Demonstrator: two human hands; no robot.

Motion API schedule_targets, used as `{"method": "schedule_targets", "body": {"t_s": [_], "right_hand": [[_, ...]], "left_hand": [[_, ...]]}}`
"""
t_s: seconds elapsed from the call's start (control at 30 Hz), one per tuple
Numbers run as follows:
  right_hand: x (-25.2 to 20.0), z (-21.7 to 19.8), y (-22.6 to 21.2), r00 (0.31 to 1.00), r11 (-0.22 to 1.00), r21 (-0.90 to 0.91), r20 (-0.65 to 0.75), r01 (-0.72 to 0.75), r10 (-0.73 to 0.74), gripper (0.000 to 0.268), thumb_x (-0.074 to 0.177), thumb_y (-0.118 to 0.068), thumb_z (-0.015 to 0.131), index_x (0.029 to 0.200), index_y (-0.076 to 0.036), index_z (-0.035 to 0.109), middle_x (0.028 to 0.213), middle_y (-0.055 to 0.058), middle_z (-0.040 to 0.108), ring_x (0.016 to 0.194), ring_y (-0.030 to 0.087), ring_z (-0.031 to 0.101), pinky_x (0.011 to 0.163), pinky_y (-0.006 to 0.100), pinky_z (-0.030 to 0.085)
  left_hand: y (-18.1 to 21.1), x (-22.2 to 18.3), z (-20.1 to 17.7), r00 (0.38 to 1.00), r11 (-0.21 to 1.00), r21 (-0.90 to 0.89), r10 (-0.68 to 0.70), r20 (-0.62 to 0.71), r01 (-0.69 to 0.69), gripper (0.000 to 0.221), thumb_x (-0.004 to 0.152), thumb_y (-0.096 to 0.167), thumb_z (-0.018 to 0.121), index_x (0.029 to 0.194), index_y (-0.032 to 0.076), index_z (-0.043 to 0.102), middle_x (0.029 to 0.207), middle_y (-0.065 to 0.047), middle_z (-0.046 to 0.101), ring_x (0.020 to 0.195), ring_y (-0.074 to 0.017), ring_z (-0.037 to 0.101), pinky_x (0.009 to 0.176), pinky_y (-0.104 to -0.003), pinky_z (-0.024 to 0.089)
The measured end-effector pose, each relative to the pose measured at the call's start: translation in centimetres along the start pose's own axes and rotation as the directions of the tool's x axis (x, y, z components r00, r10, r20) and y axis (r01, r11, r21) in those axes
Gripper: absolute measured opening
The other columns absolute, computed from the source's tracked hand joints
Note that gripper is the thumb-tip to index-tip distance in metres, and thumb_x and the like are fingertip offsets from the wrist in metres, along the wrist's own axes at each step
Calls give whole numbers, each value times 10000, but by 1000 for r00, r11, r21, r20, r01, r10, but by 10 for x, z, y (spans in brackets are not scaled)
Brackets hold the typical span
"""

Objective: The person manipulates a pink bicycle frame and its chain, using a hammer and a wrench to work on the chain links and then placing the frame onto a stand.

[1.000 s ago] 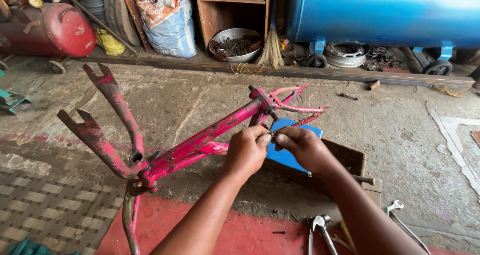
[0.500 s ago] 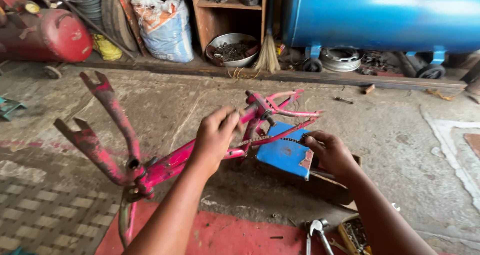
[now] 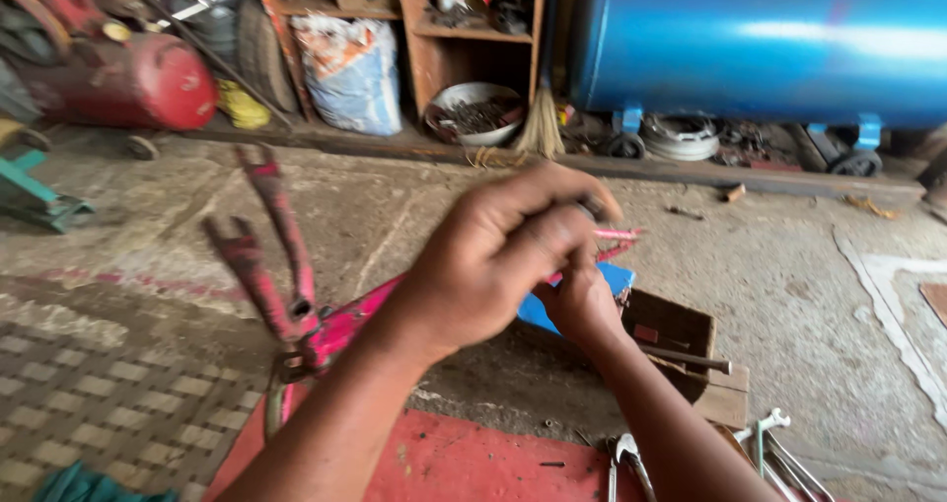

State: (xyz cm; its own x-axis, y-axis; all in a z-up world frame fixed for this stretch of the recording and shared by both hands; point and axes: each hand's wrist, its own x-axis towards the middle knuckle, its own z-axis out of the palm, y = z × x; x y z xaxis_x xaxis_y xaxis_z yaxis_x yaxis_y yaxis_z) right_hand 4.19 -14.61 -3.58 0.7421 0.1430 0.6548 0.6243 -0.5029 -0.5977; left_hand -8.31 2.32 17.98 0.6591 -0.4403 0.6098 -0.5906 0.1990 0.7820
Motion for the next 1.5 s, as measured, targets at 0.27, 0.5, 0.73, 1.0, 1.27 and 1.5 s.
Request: {"method": "schedule_targets", "body": {"t_s": [0.27,0.5,0.73,1.0,1.27,1.5], "right_hand": [[42,-64,-61,980,969,-245,-194,-6,-43,127,871,-73,762,993,-45,747,857,162,674,767,325,682,703,406,543],[90,-140,-205,997,998,-35,-57,-59,57,213,880,-71,696,1090,-54,730,826,114,766,719,238,731,674,356,572],[100,-137,-328,952,948,-232,264,218,-155,176,841,-133,743,1009,-102,789,871,105,785,690,231,756,679,365,591],[120,-141,-419,816,797,-238,340,556,-467,196,827,-141,770,1021,-121,789,859,117,772,741,247,752,704,376,587],[112,-66,-489,685,718,-108,427,687,-591,227,911,-142,766,1125,-68,757,1019,146,762,883,256,741,785,410,586],[63,44,-525,575,737,26,607,675,-548,347,872,-218,757,1196,-95,734,1028,159,773,907,322,750,845,418,573]], "left_hand": [[75,-36,-47,986,969,199,158,-52,-144,286,1153,267,470,1136,38,642,903,-7,625,858,-100,619,803,-283,570],[36,-89,-101,837,957,195,-78,-541,215,427,1046,429,544,950,37,685,715,-30,605,650,-123,567,623,-297,471],[34,-85,-75,905,759,523,-208,-371,389,448,875,465,721,1169,127,728,1109,-43,761,1045,-174,739,933,-357,581],[84,-117,-67,945,868,415,-161,-284,273,414,875,319,802,1196,68,731,1115,-74,789,1033,-154,717,926,-321,540],[164,-278,-136,831,899,293,-124,-542,325,137,978,156,683,1019,30,648,824,-26,684,732,-115,657,672,-310,555],[211,-349,-187,645,673,453,-47,-762,584,132,956,131,635,929,2,635,712,-64,690,649,-123,663,615,-306,521]]}}
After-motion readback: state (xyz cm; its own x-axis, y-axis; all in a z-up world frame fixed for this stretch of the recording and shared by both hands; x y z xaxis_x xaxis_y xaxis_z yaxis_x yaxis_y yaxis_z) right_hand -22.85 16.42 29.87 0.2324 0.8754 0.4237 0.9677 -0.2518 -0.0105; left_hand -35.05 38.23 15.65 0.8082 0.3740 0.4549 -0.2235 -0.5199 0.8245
